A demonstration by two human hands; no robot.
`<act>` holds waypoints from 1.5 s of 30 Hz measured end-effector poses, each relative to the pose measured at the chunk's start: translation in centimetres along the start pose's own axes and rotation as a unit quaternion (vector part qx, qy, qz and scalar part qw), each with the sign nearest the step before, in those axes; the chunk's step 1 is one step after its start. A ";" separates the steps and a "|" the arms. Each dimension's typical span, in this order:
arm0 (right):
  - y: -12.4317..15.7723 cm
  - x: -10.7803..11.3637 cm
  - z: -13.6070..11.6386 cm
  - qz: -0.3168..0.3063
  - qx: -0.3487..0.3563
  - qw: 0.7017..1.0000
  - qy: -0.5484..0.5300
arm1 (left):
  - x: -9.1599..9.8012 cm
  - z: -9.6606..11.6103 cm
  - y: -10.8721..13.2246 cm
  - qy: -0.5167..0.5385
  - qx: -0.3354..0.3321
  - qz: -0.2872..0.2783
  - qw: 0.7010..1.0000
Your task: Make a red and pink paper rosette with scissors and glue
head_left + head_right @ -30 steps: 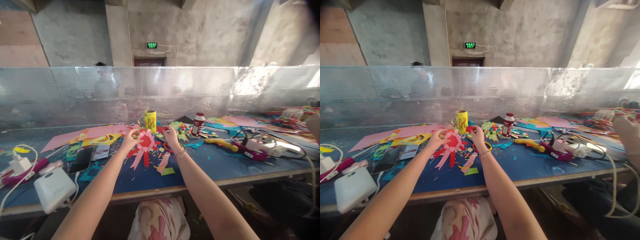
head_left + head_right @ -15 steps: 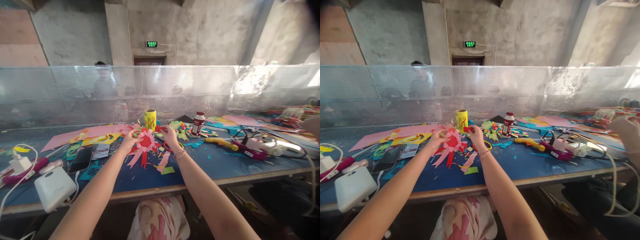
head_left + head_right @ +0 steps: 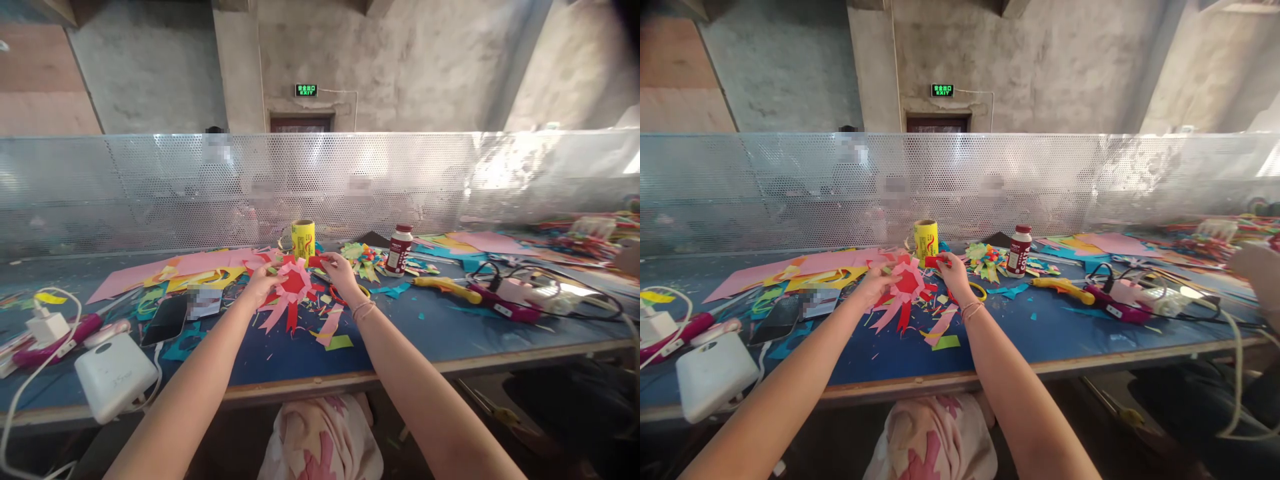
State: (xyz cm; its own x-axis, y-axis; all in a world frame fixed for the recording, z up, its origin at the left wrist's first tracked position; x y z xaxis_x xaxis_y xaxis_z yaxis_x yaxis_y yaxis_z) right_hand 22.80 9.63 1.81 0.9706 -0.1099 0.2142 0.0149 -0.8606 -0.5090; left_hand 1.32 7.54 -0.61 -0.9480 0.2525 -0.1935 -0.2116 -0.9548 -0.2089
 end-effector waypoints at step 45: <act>1.8 -4.3 -1.1 -0.123 -0.091 0.963 -0.223 | 0.6 0.2 0.0 -0.080 -0.007 0.039 0.996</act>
State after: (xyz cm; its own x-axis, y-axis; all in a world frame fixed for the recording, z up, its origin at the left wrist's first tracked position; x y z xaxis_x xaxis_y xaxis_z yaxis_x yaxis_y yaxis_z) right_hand 18.39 8.03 0.88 0.9502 0.2978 -0.0913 0.2543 -0.9109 -0.3248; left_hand 0.70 7.68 -0.58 -0.9874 0.1491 -0.0539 -0.1345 -0.9678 -0.2128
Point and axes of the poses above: each hand's wrist, its own y-axis away from the middle knuckle, its own x-axis out of the back of the hand, z = x × y, the point moved 10 cm from there along -y, towards the middle knuckle, and after that the axes turned 8 degrees about -z, right-handed, at the moved point
